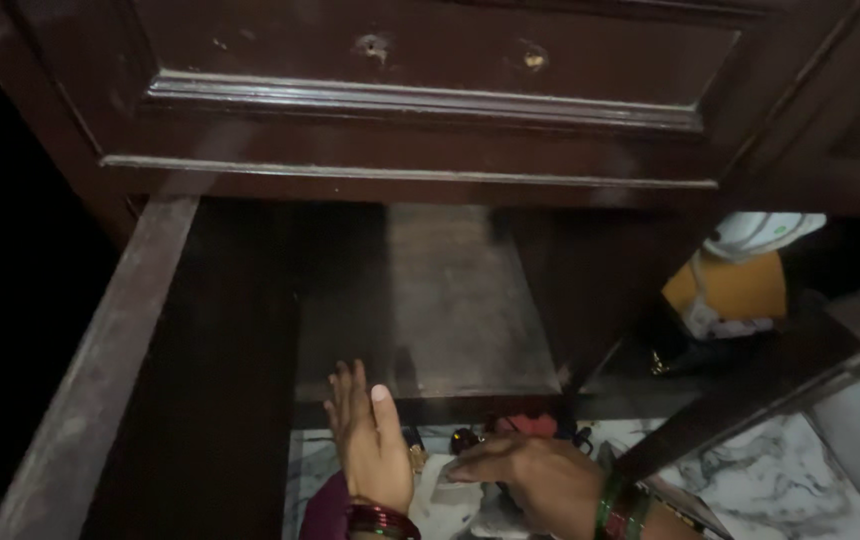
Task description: The person opens a wooden cabinet, removes an iron and its cord, then empties plastic bags and assorted items from a lower compartment onto the floor. The person places the iron and cord back into the cabinet and closes the doors.
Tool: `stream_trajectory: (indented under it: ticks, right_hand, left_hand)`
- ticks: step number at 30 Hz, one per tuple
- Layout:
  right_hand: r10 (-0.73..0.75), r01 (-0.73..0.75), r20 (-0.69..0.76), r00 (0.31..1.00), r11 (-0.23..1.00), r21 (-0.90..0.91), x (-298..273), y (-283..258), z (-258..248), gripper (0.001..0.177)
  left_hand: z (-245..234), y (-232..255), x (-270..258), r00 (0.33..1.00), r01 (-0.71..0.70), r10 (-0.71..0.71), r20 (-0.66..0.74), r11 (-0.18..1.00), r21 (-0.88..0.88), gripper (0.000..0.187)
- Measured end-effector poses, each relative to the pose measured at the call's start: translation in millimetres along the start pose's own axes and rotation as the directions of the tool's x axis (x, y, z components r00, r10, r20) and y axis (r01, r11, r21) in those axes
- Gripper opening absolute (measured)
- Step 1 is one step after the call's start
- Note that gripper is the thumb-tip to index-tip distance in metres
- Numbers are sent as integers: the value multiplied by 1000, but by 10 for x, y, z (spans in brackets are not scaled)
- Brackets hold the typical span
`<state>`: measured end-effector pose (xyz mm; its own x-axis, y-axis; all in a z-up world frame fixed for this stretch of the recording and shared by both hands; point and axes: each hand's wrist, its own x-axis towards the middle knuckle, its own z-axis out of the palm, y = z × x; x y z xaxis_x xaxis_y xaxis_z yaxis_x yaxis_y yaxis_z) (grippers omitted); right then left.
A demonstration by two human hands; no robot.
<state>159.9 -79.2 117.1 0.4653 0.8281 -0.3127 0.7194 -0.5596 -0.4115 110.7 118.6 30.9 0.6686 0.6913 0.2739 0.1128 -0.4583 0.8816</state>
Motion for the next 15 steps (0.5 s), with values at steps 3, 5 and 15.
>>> stream_trajectory:
  ticks: [3,5,15]
  right_hand:
    - [-218,192,-91,972,953,-237,-51,306,206,80]
    - [-176,164,-22,984,951,-262,-126,351,275,80]
    - [228,-215,281,932,974,-75,-265,-256,-171,63]
  left_hand:
    - [-4,15,-52,999,-16,15,29,999,47,69]
    - [-11,-3,-92,999,-34,31,30,994,104,66]
    - [-15,-100,-301,984,-157,126,129,949,274,68]
